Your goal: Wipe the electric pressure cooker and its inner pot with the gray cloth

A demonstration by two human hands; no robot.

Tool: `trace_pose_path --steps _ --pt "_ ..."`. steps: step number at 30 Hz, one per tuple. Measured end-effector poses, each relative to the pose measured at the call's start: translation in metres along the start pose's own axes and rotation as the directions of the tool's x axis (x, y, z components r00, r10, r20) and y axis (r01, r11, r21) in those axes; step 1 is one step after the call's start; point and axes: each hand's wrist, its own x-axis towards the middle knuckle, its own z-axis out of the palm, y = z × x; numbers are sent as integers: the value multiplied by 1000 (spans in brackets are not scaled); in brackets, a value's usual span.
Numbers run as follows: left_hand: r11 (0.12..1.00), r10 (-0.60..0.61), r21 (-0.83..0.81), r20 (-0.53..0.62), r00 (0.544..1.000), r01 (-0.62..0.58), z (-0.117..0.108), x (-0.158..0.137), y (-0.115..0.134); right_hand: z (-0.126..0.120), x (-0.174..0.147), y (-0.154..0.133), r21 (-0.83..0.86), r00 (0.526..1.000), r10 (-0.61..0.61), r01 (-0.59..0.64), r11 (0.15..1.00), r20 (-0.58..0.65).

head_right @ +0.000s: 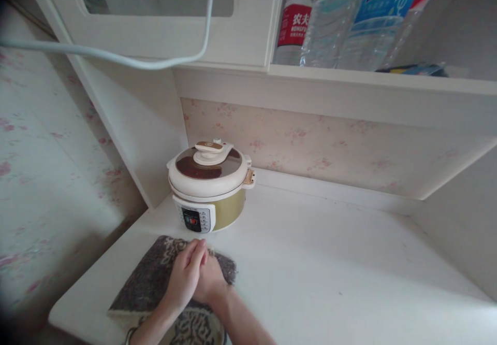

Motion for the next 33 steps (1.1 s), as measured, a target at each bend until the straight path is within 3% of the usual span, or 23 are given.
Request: trace_pose_path --steps 4,7,11,15,20,23,26,28,30,33 --pt "993 69 99 9 998 -70 -13 1 -16 -44 -3 16 206 965 166 -124 971 -202" --pt "959 63 269 118 991 -93 -19 6 -38 -73 -29 45 301 859 394 -301 905 -326" --pt "862 175 426 258 950 -275 -30 23 -64 -89 -79 79 335 710 615 -520 786 -343" --pt "803 200 508 261 944 -310 -49 47 -75 -91 -108 85 373 645 675 -564 737 -358" --pt "803 94 555 240 966 -216 -49 54 -50 -91 -102 85 338 660 672 -582 740 -335" --pt "870 91 445 282 955 -214 -22 44 -18 -90 -95 86 289 680 667 -601 745 -306" --pt "927 126 279 401 907 -252 17 33 6 -91 -94 84 230 708 634 -591 773 -311" --pt "954 136 171 489 862 -247 43 29 8 -91 -95 82 213 729 605 -566 796 -321" --pt "983 95 80 547 832 -165 64 28 0 -93 -97 80 216 740 583 -542 812 -335" --pt "998 -60 37 541 839 47 82 30 -23 -94 -99 79 235 727 587 -539 809 -356"
